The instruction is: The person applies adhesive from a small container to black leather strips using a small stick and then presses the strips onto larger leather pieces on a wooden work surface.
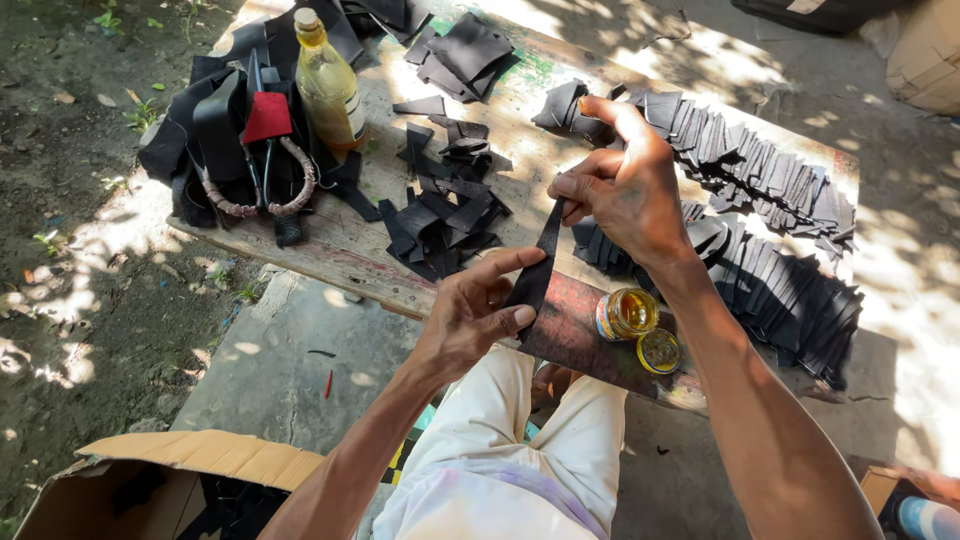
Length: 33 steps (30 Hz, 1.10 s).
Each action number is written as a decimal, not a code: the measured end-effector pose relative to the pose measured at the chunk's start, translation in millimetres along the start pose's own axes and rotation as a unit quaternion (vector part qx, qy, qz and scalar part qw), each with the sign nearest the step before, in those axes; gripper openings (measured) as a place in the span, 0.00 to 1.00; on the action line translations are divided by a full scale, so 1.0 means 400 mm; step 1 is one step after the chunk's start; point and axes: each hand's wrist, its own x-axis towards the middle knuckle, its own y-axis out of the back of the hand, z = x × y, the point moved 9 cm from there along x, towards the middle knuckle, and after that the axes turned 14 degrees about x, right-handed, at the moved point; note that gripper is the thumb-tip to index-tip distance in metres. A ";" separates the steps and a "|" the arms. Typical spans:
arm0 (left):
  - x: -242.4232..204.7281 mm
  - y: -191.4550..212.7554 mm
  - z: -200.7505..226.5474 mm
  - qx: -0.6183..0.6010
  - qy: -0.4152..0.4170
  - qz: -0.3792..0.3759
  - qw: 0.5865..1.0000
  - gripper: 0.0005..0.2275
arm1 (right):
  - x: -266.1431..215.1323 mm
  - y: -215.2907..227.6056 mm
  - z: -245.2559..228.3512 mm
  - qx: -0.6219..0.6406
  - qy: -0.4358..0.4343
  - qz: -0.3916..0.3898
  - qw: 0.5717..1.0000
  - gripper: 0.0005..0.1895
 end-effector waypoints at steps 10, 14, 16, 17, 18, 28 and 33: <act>0.049 -0.033 -0.071 -0.041 0.035 -0.024 0.998 0.29 | -0.034 0.079 -0.004 -0.046 0.018 0.036 0.998 0.37; 0.059 -0.065 -0.059 -0.071 0.056 -0.075 0.993 0.30 | -0.041 0.101 0.008 -0.029 0.039 0.025 0.999 0.36; 0.064 -0.080 -0.051 -0.088 0.052 -0.096 0.990 0.30 | -0.041 0.112 0.003 -0.044 0.061 0.029 0.997 0.34; 0.069 -0.084 -0.047 -0.099 0.045 -0.101 0.989 0.30 | -0.042 0.117 0.000 -0.052 0.073 0.031 0.996 0.33; 0.074 -0.091 -0.045 -0.109 0.037 -0.106 0.988 0.29 | -0.044 0.121 0.003 -0.043 0.072 0.029 0.996 0.34; 0.085 -0.118 -0.051 0.012 -0.002 -0.107 0.994 0.34 | -0.091 0.172 0.000 0.102 0.117 0.040 0.987 0.35; 0.121 -0.093 -0.039 -0.108 -0.007 -0.069 0.992 0.40 | -0.277 0.153 -0.009 0.003 0.160 0.209 0.965 0.31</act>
